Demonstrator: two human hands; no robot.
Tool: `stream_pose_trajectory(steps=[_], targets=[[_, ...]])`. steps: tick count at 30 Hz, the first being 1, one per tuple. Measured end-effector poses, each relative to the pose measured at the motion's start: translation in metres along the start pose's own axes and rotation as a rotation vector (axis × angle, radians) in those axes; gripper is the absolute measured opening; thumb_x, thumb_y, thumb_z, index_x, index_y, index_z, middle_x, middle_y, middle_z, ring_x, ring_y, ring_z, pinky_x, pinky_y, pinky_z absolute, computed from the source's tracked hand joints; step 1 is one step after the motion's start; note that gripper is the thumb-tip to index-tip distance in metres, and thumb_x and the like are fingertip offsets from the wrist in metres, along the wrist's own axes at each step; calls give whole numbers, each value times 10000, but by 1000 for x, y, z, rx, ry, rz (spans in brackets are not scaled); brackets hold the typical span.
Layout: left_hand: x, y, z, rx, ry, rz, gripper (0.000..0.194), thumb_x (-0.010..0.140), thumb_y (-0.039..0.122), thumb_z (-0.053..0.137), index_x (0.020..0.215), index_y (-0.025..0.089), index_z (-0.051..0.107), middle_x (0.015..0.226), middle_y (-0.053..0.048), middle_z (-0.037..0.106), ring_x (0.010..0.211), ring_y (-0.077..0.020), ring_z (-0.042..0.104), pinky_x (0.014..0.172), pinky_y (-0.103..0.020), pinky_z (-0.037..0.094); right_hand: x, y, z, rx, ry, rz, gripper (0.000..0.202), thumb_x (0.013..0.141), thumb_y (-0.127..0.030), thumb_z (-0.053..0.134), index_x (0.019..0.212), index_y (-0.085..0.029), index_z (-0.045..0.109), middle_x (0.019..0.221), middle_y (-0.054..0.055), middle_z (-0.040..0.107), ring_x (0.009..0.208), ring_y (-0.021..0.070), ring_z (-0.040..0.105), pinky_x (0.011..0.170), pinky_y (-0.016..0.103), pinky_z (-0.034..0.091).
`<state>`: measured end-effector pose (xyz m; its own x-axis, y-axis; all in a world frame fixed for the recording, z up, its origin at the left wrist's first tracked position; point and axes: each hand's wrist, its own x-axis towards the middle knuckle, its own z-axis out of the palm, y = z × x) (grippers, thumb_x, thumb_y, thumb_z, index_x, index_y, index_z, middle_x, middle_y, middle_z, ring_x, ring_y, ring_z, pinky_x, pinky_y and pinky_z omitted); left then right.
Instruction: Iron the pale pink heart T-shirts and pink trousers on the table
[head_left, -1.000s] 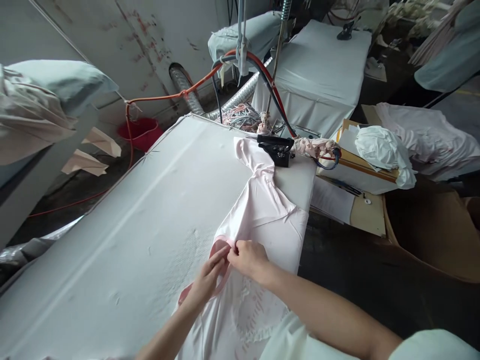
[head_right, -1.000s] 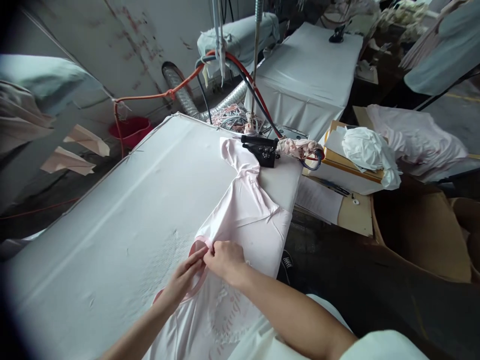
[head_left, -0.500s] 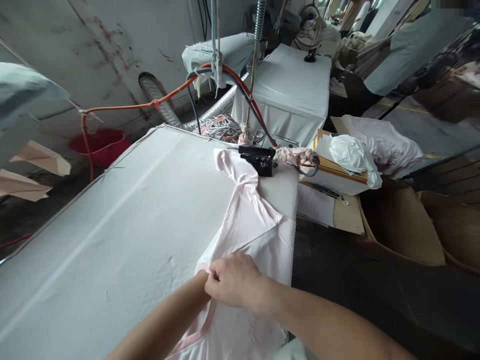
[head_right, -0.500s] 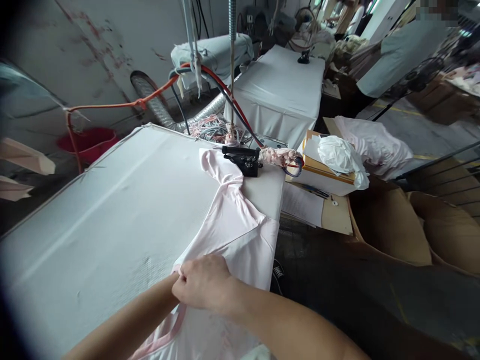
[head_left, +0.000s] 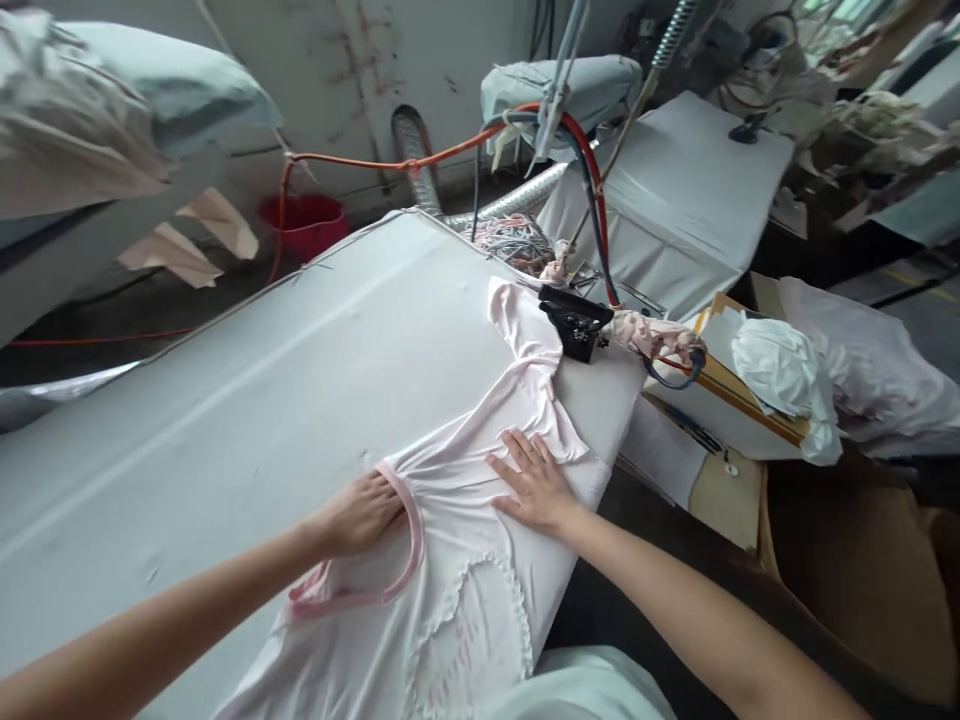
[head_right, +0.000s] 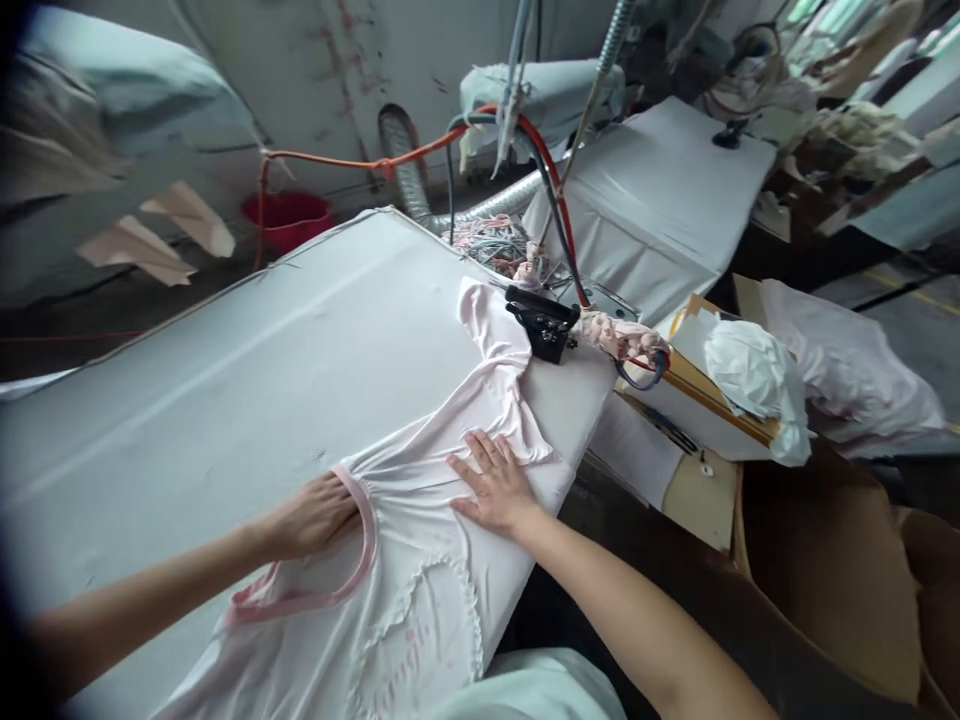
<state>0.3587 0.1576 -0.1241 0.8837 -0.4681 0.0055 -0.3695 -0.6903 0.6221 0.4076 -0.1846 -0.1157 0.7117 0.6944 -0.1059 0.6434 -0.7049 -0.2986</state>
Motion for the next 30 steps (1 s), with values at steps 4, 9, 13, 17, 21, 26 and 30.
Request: stream_pose_trajectory(steps=[4,9,13,17,21,26,30], targets=[[-23,33,-12,205,26,-87,337,963,349,472,1085,270,777,1243,-101,723,1244,-297,603,1188,-470,363,53,35,-34,-18,-106,-125,578,1025,-460,516,1565,-267,447,1713,78,235,1594,240,171,1293,475,132],[-1,89,42,359,510,-760,483,926,580,549,1212,225,708,1525,-183,502,1399,-420,434,1155,-620,335,114,79,-76,-120,54,-97,539,1014,-416,518,1503,-189,516,1618,140,431,1522,267,325,1257,450,165],[20,91,62,325,631,-950,607,894,606,606,1331,186,634,1680,-209,264,1527,-450,249,1221,-649,196,151,104,-104,-185,-128,-89,399,974,-523,578,1150,-197,724,1094,135,746,1165,292,597,1085,410,335],[21,80,56,309,602,-1020,575,921,572,587,1384,233,618,1685,-160,289,1562,-372,225,1264,-587,139,163,117,-103,-235,-91,-54,390,1018,-492,492,1043,-182,728,952,133,750,972,271,632,961,366,381],[24,78,51,269,572,-1059,562,901,580,627,1363,261,650,1693,-127,284,1575,-345,202,1273,-571,134,150,121,-98,-210,163,-94,384,1025,-371,403,1127,-159,707,1100,172,739,1091,296,631,1055,433,360],[27,81,49,260,564,-1073,542,878,535,689,1354,277,659,1695,-97,287,1579,-324,203,1283,-543,117,157,170,-149,-219,620,-111,614,999,-427,359,1461,-47,503,1449,284,541,1376,396,473,1120,555,353],[24,83,47,231,569,-1050,537,879,506,702,1354,259,658,1689,-99,301,1581,-307,204,1289,-520,113,169,210,-197,-147,279,79,658,956,-565,386,1399,-115,573,1074,246,707,967,400,678,845,530,513]])
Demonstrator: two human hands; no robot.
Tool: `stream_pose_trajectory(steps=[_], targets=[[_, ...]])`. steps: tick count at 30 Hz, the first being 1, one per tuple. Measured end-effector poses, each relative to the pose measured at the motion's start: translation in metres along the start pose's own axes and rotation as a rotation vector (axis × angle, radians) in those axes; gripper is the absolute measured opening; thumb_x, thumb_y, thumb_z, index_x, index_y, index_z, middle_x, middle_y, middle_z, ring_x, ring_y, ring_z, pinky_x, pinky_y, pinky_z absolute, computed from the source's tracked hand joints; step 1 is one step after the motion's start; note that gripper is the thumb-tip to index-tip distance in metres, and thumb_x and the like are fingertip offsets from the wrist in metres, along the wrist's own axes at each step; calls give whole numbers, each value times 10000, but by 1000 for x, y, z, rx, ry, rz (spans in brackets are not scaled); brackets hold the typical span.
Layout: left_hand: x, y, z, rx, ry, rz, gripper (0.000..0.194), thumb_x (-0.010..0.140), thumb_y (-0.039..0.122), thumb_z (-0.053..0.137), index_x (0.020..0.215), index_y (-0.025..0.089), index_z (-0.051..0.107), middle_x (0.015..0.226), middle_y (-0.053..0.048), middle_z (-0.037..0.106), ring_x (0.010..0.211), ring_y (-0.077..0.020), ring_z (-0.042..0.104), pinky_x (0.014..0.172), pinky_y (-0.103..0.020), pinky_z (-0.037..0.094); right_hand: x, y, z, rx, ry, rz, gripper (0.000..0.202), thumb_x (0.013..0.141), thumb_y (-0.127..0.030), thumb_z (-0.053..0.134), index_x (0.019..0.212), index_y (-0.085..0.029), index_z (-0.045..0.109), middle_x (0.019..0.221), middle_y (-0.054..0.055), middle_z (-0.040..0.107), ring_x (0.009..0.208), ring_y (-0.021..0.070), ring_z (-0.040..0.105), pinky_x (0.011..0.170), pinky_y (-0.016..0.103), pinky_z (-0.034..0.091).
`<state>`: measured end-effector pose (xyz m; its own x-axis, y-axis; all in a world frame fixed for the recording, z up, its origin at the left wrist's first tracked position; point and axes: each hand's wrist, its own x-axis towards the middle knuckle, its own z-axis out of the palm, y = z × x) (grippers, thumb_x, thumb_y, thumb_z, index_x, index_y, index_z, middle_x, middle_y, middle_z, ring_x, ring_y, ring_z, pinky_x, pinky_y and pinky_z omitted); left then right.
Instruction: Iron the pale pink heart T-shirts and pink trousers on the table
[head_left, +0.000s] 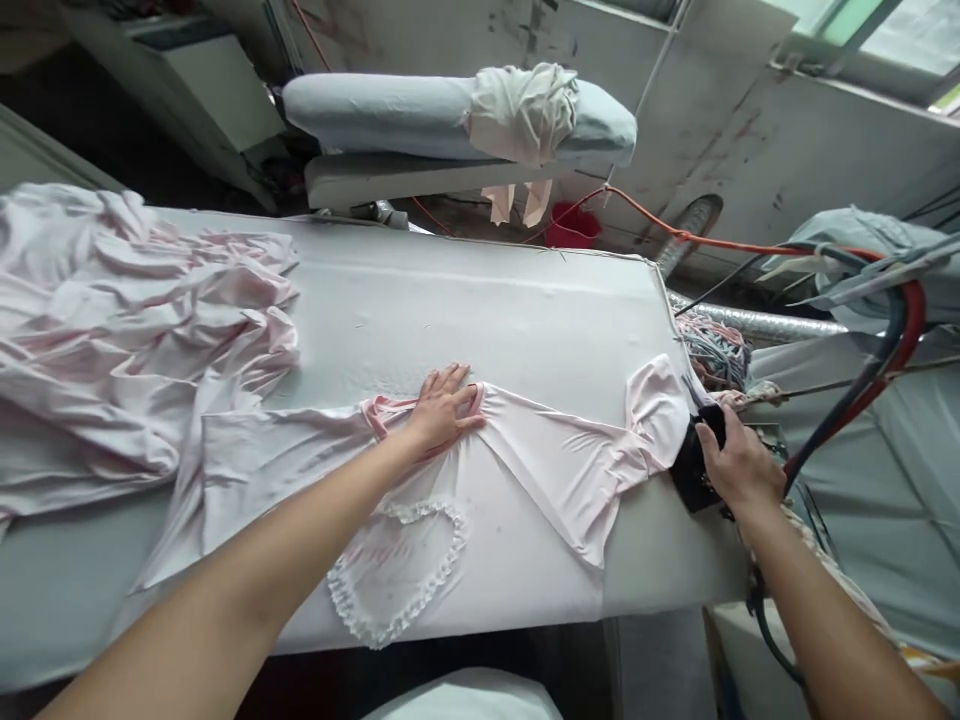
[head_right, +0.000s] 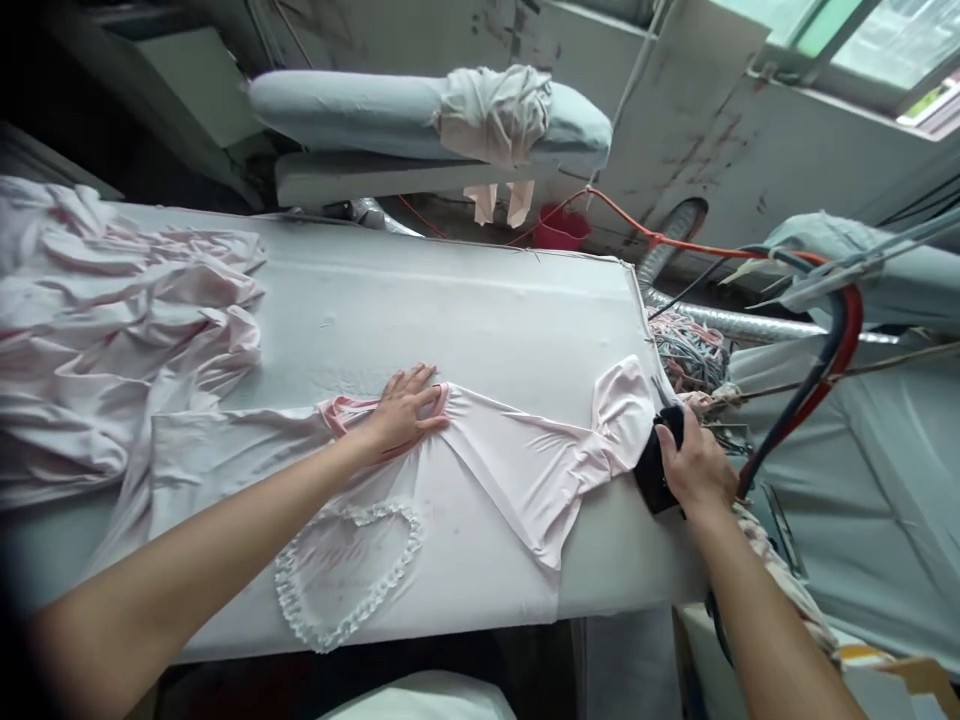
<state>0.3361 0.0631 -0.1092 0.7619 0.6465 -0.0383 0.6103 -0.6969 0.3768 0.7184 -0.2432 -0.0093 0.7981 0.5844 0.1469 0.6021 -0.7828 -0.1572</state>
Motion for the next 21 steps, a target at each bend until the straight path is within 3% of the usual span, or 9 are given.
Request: stream_pose_trajectory(steps=[2,4,8,11,13,16,19,21], targets=[[-1,-2,-2,-18,11,14,532,867,494,719,1338,250,667,1682,-103,314,1577,-306,216,1291,-515,114,-5,4,-21,116,-309,94,564,941,-571,380,1222,-163,650,781,149,696,665,320,654,653,440,511],[-1,-5,-4,-41,26,46,511,847,488,741,1293,244,687,1670,-107,341,1569,-304,242,1292,-512,123,-23,-8,-42,248,-512,113,482,927,-585,400,1077,-199,647,635,77,632,519,264,578,538,378,457],[-2,-6,-5,-82,39,84,497,806,465,784,1243,244,701,1638,-109,403,1546,-301,298,1294,-503,144,-76,-82,-62,258,-593,-125,397,921,-617,487,966,-249,628,818,80,715,690,246,653,609,329,457],[-3,1,-5,-102,62,40,475,811,430,779,1243,253,696,1630,-101,418,1538,-299,314,1294,-503,157,-107,-153,-45,199,-698,-254,378,964,-584,481,948,-238,632,907,78,741,806,241,681,658,304,436],[-3,6,-4,-117,106,-11,379,829,412,756,1173,257,719,1611,-88,447,1518,-300,345,1286,-498,186,-122,-188,-26,201,-775,-281,356,979,-550,503,985,-221,637,942,82,750,855,240,693,675,291,421],[3,14,-2,-160,221,-130,175,870,397,707,965,262,764,1505,-63,558,1420,-301,449,1226,-482,292,-144,-209,0,160,-789,-263,309,962,-506,574,983,-207,651,968,93,758,920,254,706,701,289,404],[18,23,-2,-178,283,-222,183,889,401,687,824,246,760,1309,-70,658,1261,-301,527,1102,-472,382,-155,-216,14,141,-743,-236,306,949,-517,602,930,-217,659,908,77,758,891,252,713,699,288,398],[30,27,-5,-155,266,-215,211,887,402,688,792,221,741,1214,-88,677,1188,-303,539,1042,-466,401,-149,-233,20,162,-707,-246,338,953,-548,589,948,-220,668,916,78,762,893,255,717,710,291,408]])
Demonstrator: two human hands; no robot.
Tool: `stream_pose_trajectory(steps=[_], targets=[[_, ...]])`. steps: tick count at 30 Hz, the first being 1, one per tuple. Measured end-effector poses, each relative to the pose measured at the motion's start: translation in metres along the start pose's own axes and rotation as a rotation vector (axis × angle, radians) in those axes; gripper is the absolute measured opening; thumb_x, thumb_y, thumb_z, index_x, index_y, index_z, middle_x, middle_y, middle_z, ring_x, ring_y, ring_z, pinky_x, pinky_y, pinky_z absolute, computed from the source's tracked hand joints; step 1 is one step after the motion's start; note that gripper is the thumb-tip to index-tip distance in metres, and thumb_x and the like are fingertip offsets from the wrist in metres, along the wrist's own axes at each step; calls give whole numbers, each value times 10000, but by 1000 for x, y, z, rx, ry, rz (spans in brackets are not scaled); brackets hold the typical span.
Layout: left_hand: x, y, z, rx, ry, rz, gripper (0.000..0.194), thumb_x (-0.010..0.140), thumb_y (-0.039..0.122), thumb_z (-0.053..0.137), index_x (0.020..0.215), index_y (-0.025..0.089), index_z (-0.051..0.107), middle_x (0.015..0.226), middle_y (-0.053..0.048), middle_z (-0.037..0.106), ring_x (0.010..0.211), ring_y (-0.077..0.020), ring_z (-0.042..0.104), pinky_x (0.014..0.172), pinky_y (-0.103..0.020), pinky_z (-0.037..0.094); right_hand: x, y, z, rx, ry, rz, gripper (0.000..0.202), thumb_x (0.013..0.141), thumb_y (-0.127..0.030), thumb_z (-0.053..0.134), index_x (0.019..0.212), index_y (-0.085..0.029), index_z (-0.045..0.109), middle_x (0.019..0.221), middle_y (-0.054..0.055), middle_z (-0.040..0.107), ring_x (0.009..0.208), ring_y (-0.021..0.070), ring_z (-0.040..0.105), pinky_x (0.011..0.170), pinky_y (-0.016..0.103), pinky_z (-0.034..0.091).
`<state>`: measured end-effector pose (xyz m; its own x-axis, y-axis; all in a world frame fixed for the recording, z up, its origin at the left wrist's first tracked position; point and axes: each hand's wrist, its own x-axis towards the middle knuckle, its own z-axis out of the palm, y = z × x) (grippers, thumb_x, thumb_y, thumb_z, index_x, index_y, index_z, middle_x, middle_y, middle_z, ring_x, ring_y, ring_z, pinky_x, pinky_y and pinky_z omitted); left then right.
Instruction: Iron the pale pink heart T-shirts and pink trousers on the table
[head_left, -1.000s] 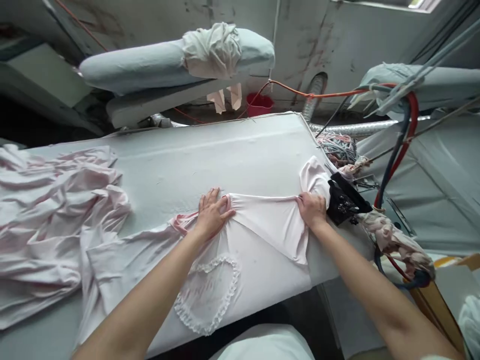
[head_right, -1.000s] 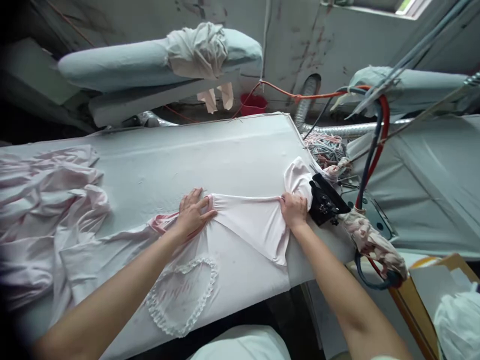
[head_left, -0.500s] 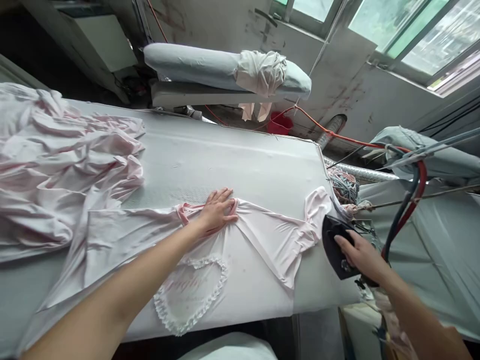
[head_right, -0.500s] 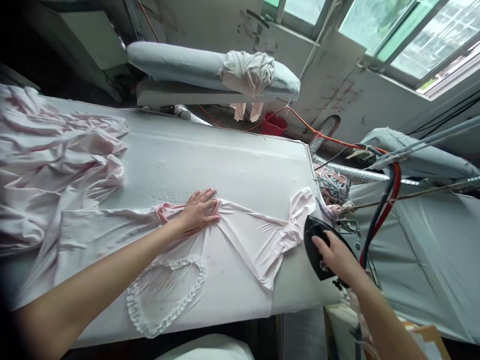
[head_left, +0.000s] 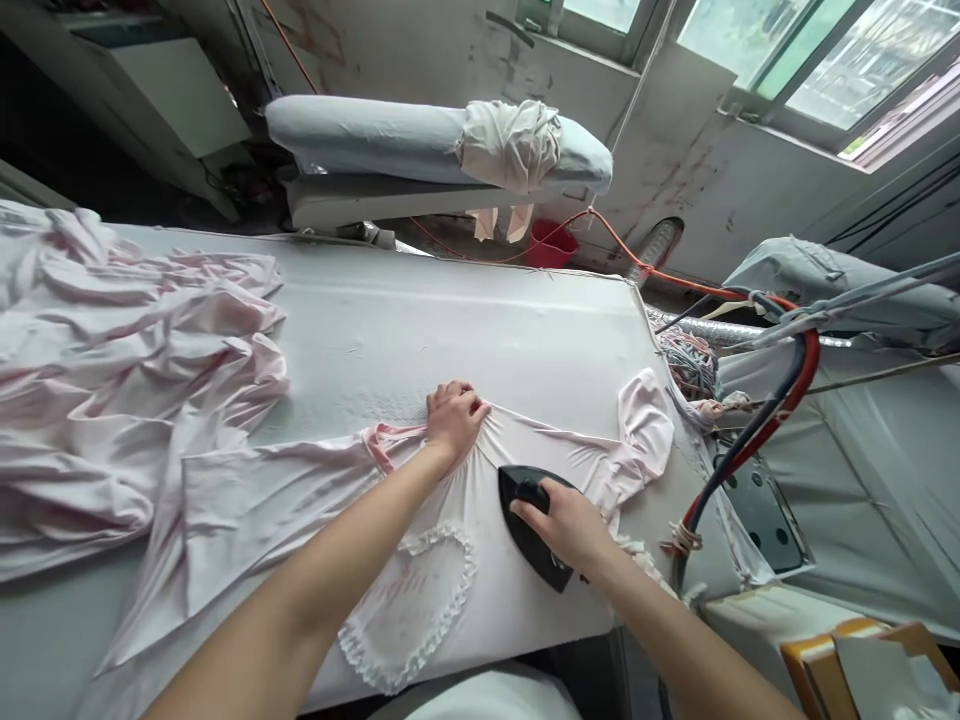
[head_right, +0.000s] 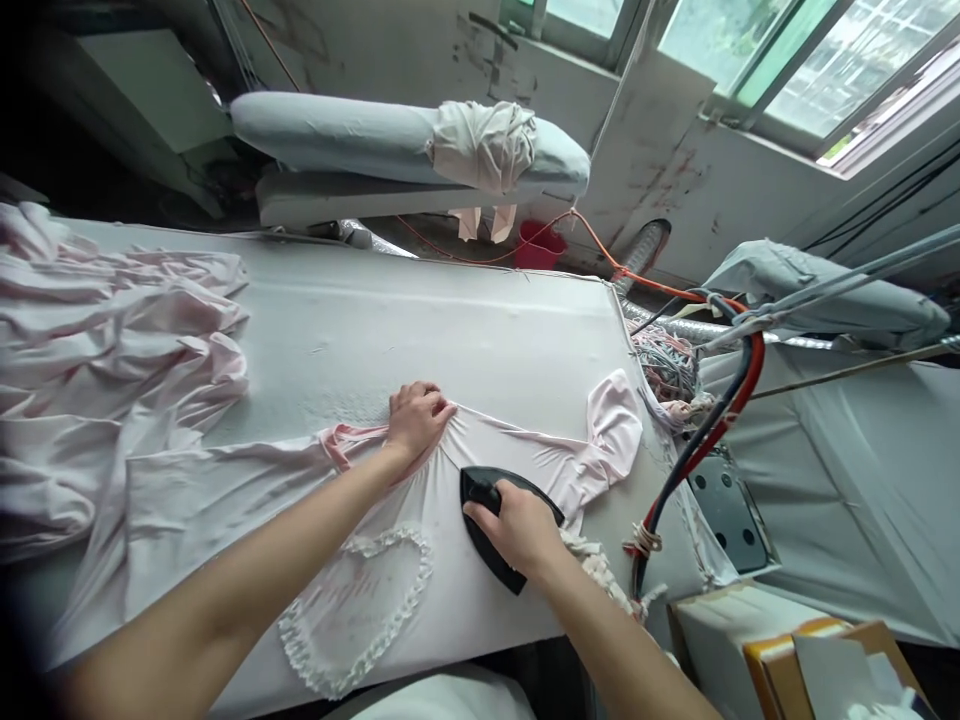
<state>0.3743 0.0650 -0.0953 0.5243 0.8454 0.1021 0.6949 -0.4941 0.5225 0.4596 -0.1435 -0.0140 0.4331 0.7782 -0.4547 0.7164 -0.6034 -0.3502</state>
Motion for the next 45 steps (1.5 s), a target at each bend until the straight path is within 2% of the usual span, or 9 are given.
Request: stream_pose_trajectory(steps=[4,8,11,14,19,25,31,39,45], targets=[[9,-20,-24,29,-109,55,264,919,411,629,795,193,711,1061,-110,709,1092,-292,584,965,-418,433,58,-52,-12,38,72,-47,401,954,-577,567,1091,-222,693,1052,105,772,981,275,717,742,303,431],[-18,-114,-97,95,-339,150,356,913,530,596,935,189,693,894,-52,712,865,-230,634,861,-355,469,106,-87,-27,79,68,-1,473,952,-625,531,1108,-212,702,1033,119,771,933,270,713,693,298,416],[-39,-194,-159,284,-519,139,365,796,567,712,762,207,668,708,-5,655,703,-210,620,821,-356,493,113,-88,-33,115,40,15,504,957,-651,499,1059,-203,706,988,115,764,861,240,693,650,285,393],[-42,-239,-189,370,-421,3,369,852,525,662,682,198,651,682,-36,646,687,-236,638,770,-378,514,109,-83,-33,132,41,30,500,958,-651,497,1022,-201,707,959,96,756,827,218,671,631,277,378],[-42,-221,-160,227,-172,59,388,923,463,638,1195,194,704,1178,-98,697,1131,-280,634,1006,-405,487,101,-86,-25,132,57,22,482,961,-628,497,977,-191,699,894,67,736,775,192,649,625,269,373],[-37,-196,-118,-206,-170,-23,287,911,486,603,882,238,744,1018,-63,728,1022,-257,654,927,-364,490,96,-103,-17,103,52,51,380,907,-570,617,1001,-217,720,866,46,750,758,197,676,602,265,391],[-23,-220,-132,-146,-267,-83,318,924,530,557,919,262,729,984,-28,766,906,-231,684,749,-313,447,105,-149,-3,-117,-78,-130,340,836,-593,695,914,-265,739,881,30,765,796,203,694,661,267,435],[-18,-201,-139,89,-351,-239,439,954,616,477,953,262,736,960,-65,774,922,-285,707,703,-329,432,92,-205,34,-269,-156,-382,426,829,-669,671,896,-254,736,895,54,771,854,243,712,733,298,478],[-48,-284,-185,222,-527,-176,428,827,651,612,732,240,677,824,-42,743,795,-273,681,672,-330,450,120,-272,49,-165,-54,-212,465,921,-646,557,1065,-236,724,987,81,767,851,237,701,720,296,488]])
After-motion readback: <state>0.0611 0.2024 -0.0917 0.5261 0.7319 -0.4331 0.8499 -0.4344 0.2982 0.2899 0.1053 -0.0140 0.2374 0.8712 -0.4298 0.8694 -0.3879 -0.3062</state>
